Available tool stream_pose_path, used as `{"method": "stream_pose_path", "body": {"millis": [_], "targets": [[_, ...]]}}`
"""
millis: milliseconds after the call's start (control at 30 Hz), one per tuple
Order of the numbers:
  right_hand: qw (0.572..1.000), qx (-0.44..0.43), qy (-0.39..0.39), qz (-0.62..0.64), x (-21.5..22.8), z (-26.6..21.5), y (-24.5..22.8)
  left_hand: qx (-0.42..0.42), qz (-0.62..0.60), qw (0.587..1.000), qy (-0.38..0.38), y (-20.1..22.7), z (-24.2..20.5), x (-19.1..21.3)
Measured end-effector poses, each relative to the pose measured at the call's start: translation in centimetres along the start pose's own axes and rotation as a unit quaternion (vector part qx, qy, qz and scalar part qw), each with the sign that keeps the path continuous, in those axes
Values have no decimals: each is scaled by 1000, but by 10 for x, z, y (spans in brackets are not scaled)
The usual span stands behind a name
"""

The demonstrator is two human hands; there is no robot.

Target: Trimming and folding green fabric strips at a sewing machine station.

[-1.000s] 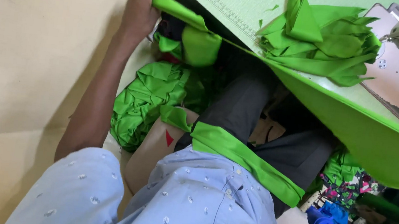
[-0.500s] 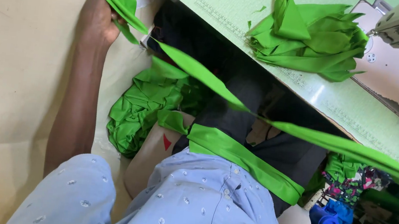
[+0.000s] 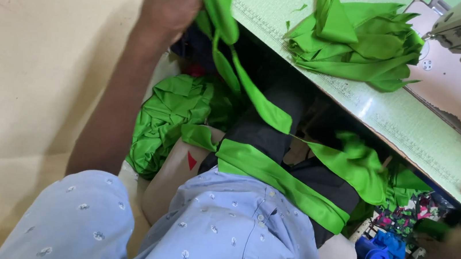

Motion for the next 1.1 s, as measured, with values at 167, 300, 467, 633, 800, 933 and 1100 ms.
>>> {"method": "stream_pose_path", "body": {"millis": [167, 300, 467, 633, 800, 933, 1100], "targets": [[988, -7, -34, 148, -140, 55, -200, -87, 35, 994, -53, 28, 5, -88], [955, -64, -112, 268, -184, 79, -228, -178, 59, 975, -122, 53, -4, -163], [952, -15, -40, 305, -129, 64, -171, -256, 82, 945, -186, 44, -1, -122], [973, -120, 62, 185, -84, 54, -143, -218, 96, 937, -254, 58, -26, -67], [982, -109, 44, 151, -94, 49, -128, -253, 236, 894, -287, 127, -25, -25], [993, -91, -12, 75, -109, 35, -140, -197, 310, 906, -210, 119, -19, -24], [977, -167, -39, 125, -161, 36, -174, -339, 144, 883, -291, 104, -42, -108]]}}
Point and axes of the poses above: each hand's wrist, its own z-axis towards the middle knuckle, its own x-axis out of the back of the hand, y = z × x, the point moved 5 cm from there along z, towards the middle knuckle, and after that the axes turned 3 degrees about -x, right-handed, at the moved point
